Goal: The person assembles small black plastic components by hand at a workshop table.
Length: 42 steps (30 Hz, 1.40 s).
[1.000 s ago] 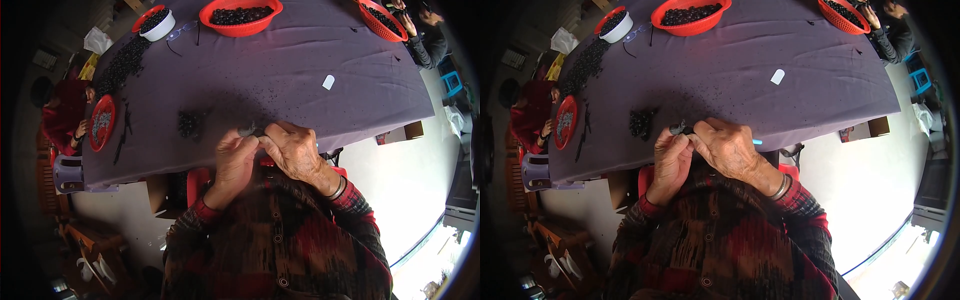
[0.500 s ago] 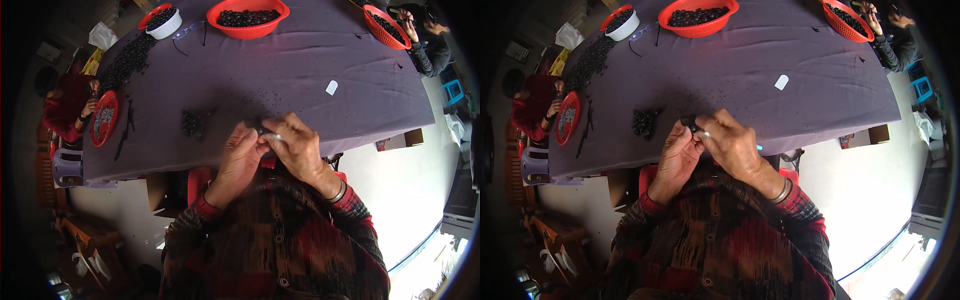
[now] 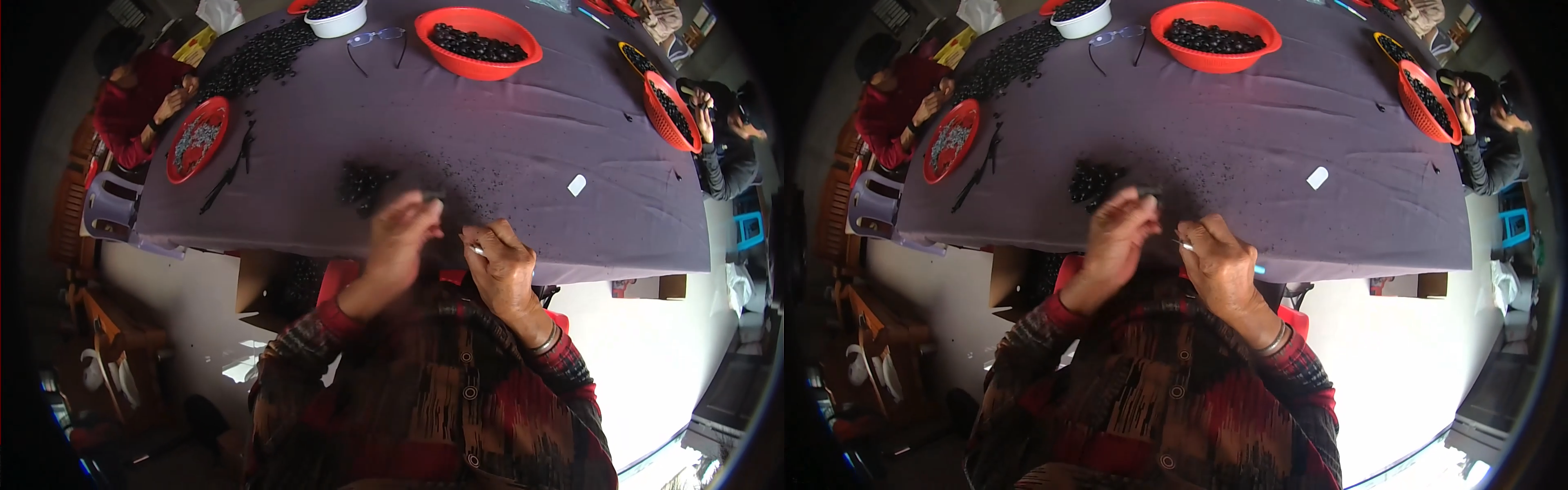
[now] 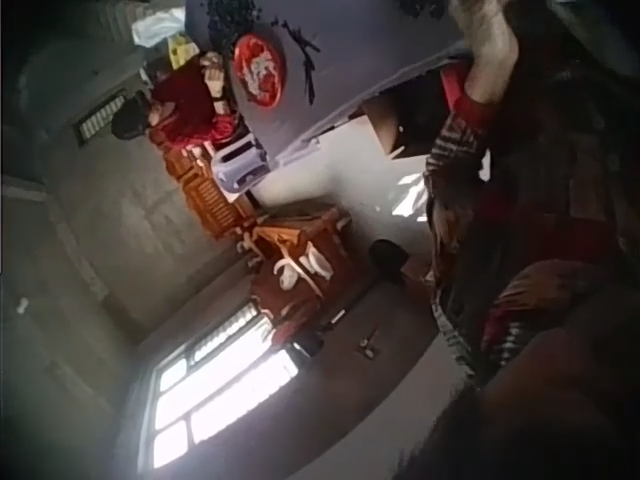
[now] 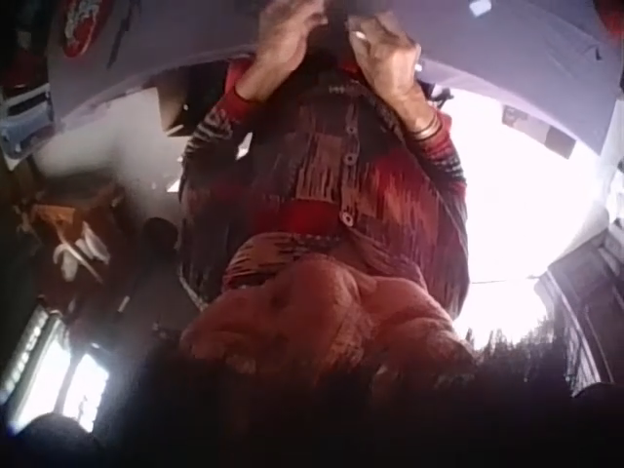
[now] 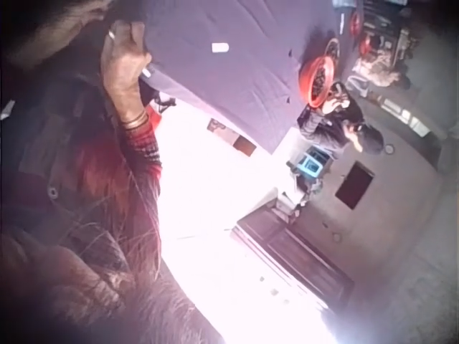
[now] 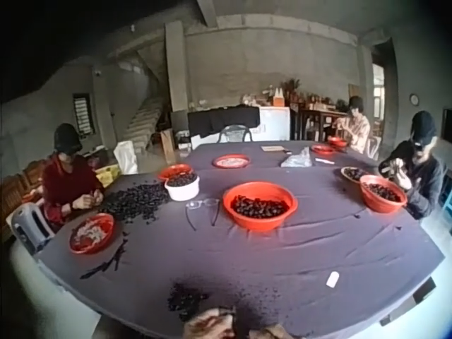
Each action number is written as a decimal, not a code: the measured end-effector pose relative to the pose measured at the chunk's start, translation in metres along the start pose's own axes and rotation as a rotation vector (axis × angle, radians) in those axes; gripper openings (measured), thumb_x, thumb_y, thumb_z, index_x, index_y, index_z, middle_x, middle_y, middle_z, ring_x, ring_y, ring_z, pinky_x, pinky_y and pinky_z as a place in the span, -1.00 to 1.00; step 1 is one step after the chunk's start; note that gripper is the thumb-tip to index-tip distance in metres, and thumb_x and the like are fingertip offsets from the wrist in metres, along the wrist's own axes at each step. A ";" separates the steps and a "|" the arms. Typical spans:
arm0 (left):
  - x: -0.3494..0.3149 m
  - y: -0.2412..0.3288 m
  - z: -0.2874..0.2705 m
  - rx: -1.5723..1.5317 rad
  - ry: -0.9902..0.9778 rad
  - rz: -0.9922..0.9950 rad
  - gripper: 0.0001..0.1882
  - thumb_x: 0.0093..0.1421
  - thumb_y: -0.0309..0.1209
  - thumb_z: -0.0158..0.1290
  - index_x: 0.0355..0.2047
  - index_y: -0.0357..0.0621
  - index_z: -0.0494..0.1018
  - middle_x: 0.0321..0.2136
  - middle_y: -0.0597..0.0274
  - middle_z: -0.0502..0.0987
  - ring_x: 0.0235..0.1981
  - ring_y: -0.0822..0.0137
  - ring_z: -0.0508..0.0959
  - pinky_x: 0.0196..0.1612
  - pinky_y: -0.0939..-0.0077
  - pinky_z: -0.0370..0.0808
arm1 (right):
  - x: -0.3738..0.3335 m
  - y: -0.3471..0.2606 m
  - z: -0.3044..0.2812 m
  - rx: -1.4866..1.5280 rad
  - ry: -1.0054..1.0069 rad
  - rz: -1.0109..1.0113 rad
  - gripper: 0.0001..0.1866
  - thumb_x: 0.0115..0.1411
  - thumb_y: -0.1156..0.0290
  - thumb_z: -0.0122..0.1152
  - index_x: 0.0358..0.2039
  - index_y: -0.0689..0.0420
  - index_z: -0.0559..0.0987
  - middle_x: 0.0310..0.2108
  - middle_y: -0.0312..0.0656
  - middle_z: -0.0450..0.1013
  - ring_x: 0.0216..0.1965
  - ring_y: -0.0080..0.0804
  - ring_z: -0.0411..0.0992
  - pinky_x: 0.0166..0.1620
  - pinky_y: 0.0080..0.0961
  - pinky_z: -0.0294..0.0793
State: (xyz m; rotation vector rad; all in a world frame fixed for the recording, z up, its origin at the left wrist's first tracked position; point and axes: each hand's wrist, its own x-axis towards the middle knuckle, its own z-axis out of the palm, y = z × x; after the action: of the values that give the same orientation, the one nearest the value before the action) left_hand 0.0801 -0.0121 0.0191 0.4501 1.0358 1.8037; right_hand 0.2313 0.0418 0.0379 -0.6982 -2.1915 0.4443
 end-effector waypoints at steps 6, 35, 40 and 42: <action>0.049 0.063 -0.088 0.771 0.113 0.649 -0.85 0.17 -0.53 0.07 -0.24 -0.28 0.49 -0.44 0.43 0.42 -0.41 0.60 0.40 -0.29 0.73 0.35 | 0.024 0.001 0.001 0.274 -0.342 0.272 -0.82 0.04 0.46 0.26 -0.34 0.24 0.50 -0.44 -0.12 0.46 -0.56 -0.36 0.43 -0.44 -0.50 0.41; 0.027 0.099 -0.203 1.092 -0.149 0.486 -0.69 0.24 -0.57 -0.11 0.00 -0.24 0.35 -0.17 0.16 0.53 -0.13 0.33 0.49 0.00 0.47 0.38 | 0.112 -0.086 0.183 0.239 -0.783 0.214 -0.37 -0.26 0.39 0.39 -0.17 0.32 0.30 -0.22 0.18 0.44 -0.12 0.11 0.43 -0.08 -0.22 0.43; -0.020 0.123 -0.217 1.024 0.097 0.308 -0.73 0.26 -0.53 -0.08 -0.04 -0.31 0.37 -0.23 0.32 0.50 -0.19 0.48 0.42 -0.06 0.60 0.37 | 0.098 -0.112 0.213 0.423 -0.798 -0.008 -0.47 -0.26 0.45 0.37 -0.25 0.32 0.36 -0.32 0.16 0.46 -0.22 -0.04 0.49 -0.20 -0.31 0.46; -0.032 0.127 -0.231 1.007 0.190 0.239 -0.76 0.27 -0.49 -0.05 -0.08 -0.33 0.41 -0.26 0.36 0.51 -0.23 0.52 0.44 -0.12 0.64 0.39 | 0.095 -0.122 0.213 0.538 -0.949 0.104 -0.49 -0.21 0.45 0.35 -0.22 0.32 0.38 -0.41 0.00 0.47 -0.42 -0.28 0.50 -0.34 -0.42 0.47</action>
State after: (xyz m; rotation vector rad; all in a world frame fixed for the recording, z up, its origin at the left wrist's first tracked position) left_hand -0.1353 -0.1654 -0.0055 1.0421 2.0803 1.4150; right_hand -0.0253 -0.0153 0.0197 -0.3094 -2.6711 1.6061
